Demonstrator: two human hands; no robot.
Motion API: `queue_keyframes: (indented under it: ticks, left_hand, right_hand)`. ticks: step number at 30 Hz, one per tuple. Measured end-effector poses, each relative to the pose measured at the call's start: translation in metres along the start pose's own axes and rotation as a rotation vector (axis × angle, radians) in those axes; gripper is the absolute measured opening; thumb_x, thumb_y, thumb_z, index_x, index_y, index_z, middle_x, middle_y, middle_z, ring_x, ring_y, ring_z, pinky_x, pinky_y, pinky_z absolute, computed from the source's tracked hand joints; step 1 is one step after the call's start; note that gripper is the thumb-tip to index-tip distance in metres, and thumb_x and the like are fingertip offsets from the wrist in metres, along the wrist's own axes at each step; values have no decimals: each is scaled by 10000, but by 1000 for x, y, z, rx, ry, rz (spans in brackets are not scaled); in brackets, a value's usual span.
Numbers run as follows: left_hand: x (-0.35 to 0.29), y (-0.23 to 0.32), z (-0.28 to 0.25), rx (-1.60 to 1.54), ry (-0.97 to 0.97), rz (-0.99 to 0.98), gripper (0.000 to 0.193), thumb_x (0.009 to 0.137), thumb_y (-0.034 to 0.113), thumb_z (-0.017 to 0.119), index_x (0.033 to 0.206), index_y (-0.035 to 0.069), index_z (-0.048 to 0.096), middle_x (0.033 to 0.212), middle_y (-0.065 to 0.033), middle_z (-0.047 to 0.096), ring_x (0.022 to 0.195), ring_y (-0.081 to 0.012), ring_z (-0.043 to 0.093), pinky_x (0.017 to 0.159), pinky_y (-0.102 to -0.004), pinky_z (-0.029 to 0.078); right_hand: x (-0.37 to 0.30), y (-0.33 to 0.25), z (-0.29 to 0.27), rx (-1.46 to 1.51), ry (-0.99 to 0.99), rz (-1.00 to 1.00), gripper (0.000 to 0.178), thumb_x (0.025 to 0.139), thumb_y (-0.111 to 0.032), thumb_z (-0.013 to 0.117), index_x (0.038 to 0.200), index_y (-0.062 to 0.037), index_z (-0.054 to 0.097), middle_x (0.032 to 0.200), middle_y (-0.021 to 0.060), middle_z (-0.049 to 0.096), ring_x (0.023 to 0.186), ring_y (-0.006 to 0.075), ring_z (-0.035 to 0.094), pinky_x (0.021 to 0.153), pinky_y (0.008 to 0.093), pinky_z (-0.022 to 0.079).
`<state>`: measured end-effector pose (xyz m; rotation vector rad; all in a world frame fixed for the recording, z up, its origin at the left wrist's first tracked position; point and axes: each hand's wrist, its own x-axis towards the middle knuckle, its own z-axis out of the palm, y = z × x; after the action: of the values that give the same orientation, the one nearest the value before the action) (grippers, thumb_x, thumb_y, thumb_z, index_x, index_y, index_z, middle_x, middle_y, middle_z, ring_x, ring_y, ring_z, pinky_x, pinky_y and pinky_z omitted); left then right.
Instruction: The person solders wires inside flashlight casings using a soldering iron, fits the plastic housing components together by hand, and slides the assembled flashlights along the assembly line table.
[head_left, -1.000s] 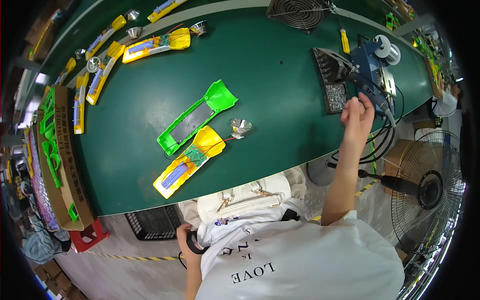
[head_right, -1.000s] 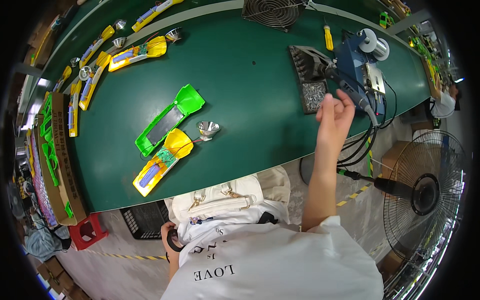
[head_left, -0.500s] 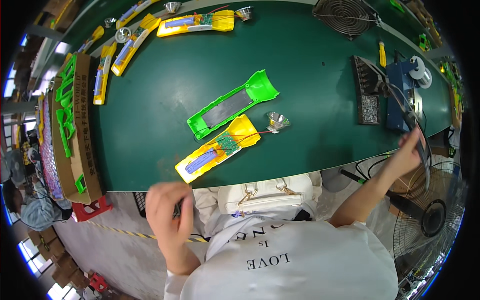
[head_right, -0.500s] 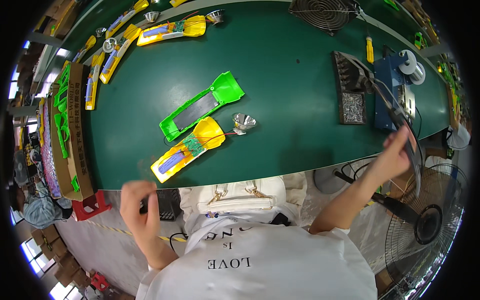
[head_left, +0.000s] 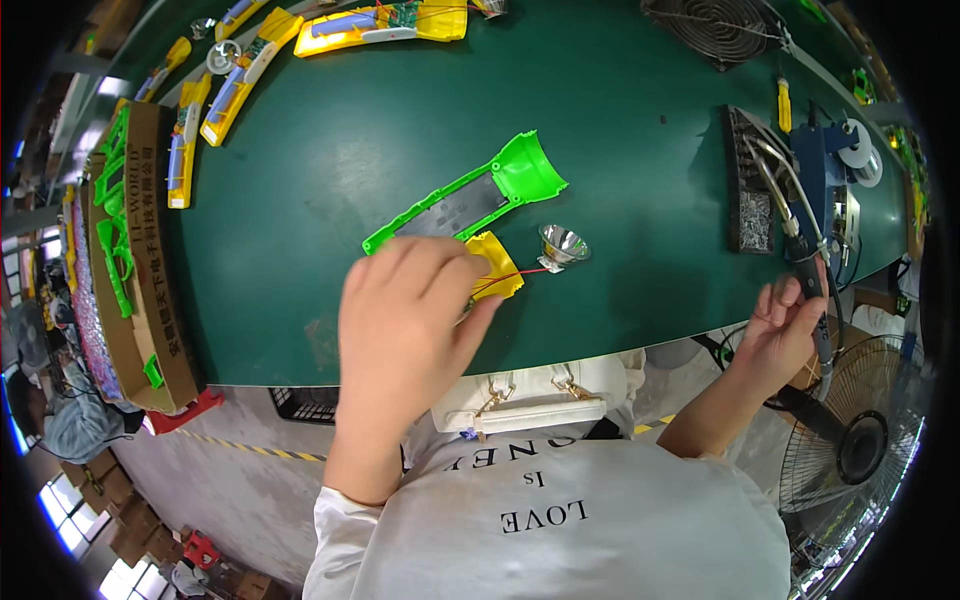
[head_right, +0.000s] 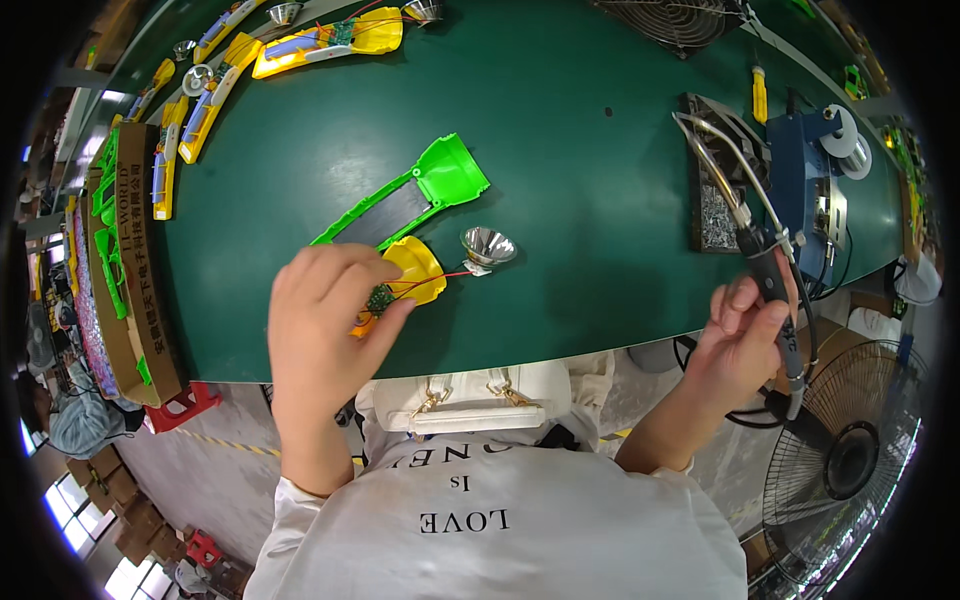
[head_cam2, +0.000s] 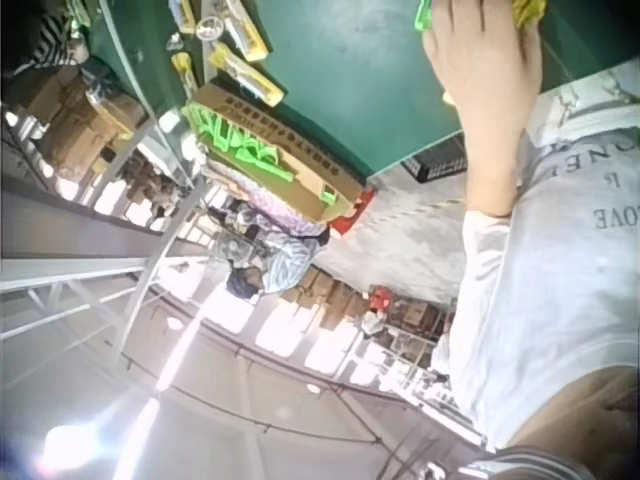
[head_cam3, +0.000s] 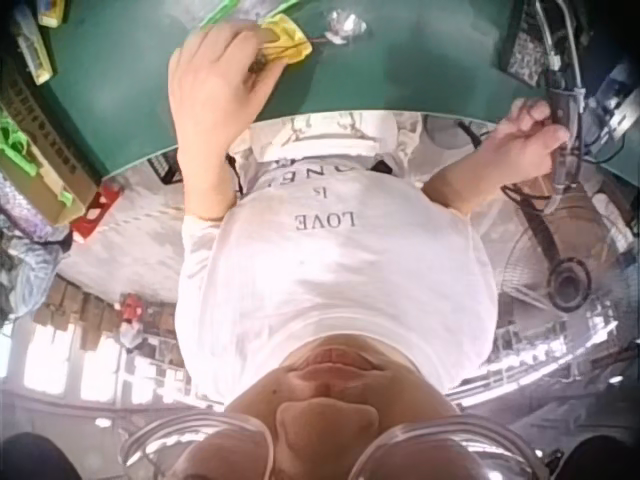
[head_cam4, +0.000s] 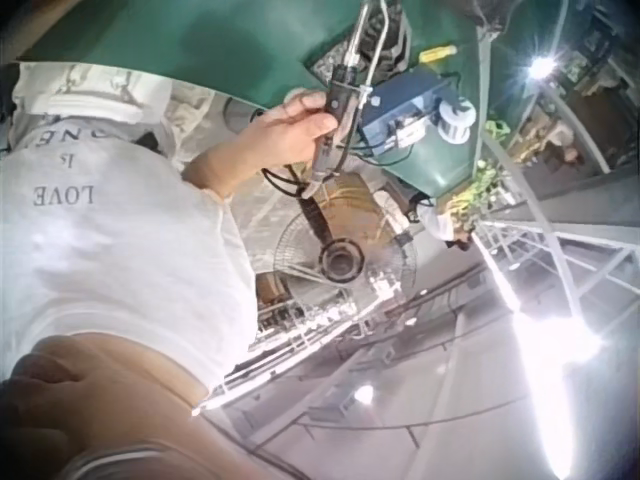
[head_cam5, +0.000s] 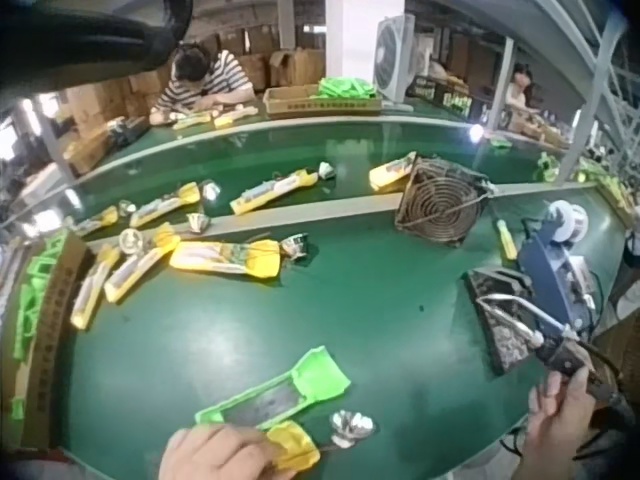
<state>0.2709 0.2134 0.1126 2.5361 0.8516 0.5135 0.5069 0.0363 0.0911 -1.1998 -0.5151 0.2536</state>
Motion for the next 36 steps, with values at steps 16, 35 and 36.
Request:
queue_keyframes:
  ticks: [16, 35, 36]
  left_hand:
    - [4, -16, 8, 61, -52, -32, 138, 606, 79, 636, 713, 89, 549, 803, 1, 519, 800, -189, 494, 702, -312, 361]
    - [-18, -11, 32, 136, 306, -228, 148, 629, 74, 645, 754, 101, 570, 803, 13, 559, 808, -181, 503, 736, -311, 340]
    - [-18, -11, 32, 131, 310, -236, 147, 632, 73, 644, 755, 99, 569, 794, 14, 562, 804, -177, 504, 735, -310, 339]
  right_hand:
    - [9, 16, 47, 296, -110, 301, 337, 884, -183, 383, 1157, 15, 391, 658, -34, 362, 559, 34, 325, 745, 283, 410]
    - [-13, 65, 151, 259, -172, 661, 222, 797, -73, 526, 1000, 13, 500, 621, -7, 467, 522, 36, 425, 649, 253, 475]
    - [-13, 60, 156, 229, -121, 651, 232, 800, -76, 520, 1005, 30, 494, 611, 1, 462, 501, 38, 406, 637, 264, 477]
